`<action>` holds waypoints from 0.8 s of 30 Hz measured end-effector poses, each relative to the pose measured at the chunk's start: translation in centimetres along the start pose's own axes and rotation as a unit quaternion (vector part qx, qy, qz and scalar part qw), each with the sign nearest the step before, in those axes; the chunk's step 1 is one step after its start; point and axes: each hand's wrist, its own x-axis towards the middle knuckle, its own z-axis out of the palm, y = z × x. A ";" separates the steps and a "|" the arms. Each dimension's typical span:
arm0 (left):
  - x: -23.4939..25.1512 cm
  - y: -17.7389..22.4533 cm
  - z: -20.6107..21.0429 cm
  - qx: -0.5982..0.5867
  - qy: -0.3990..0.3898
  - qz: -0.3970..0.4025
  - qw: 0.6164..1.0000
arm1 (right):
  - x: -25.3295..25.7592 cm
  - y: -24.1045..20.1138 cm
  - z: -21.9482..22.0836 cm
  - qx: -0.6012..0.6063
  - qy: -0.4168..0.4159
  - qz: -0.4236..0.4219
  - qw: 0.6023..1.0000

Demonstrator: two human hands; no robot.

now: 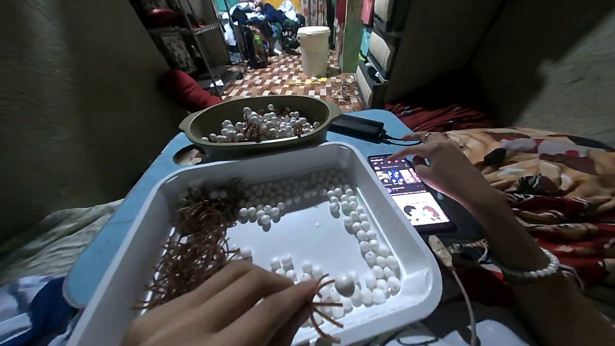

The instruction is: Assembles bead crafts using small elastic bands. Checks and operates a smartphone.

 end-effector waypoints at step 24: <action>-0.1 0.1 0.0 -0.024 0.028 -0.014 0.999 | -5.3 -12.0 -0.5 0.099 -0.146 -0.303 0.936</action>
